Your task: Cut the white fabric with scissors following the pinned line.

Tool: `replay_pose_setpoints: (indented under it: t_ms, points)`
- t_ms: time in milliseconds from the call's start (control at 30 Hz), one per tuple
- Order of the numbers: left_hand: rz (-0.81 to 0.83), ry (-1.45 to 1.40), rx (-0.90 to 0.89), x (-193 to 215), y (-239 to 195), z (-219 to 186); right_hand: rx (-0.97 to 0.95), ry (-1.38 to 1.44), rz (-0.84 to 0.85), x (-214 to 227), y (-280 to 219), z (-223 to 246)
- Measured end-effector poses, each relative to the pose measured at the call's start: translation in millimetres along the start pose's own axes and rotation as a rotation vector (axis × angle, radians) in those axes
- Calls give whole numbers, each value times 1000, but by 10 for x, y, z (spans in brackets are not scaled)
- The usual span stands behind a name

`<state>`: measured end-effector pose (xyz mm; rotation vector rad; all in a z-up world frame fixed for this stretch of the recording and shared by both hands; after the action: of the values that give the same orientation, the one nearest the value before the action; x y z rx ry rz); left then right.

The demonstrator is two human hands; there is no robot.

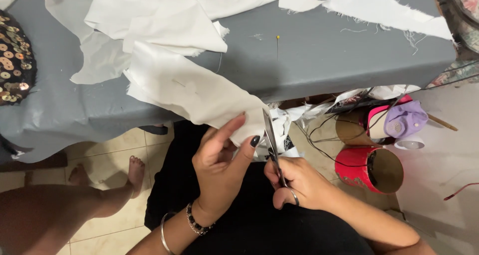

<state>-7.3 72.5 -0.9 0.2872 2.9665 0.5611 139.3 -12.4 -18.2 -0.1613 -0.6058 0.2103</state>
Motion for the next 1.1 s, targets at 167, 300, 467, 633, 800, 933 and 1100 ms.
replay_pose_setpoints:
  t_ms: [167,300,467,633,800,933,1100]
  points:
    - [50,89,-38,12,-11,-37,4,-8,-20,42,82,46]
    - [66,99,-33,24,-16,-34,7,-30,-32,64,115,95]
    - [77,78,-50,46,-24,-27,-17,-58,-51,24,77,46]
    - [69,51,-27,66,-28,-17,-37,-59,-41,17,49,6]
    - [83,-7,-30,99,-30,-14,-32,-85,-16,38,34,15]
    - [79,-46,-24,133,-27,-30,15,-92,-5,40,1,-5]
    - [93,-62,-34,143,-22,-22,21,-62,-2,41,-24,-59]
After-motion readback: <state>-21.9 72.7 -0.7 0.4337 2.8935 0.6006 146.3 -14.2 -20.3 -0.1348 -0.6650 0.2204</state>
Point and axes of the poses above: each hand's wrist, its own y-axis towards the middle knuckle, its own x-axis out of the back of the hand, z = x × y, the point moved 7 cm from there along y, towards the middle knuckle, and after that the axes turned 14 degrees about -x, right-handed, at the moved point
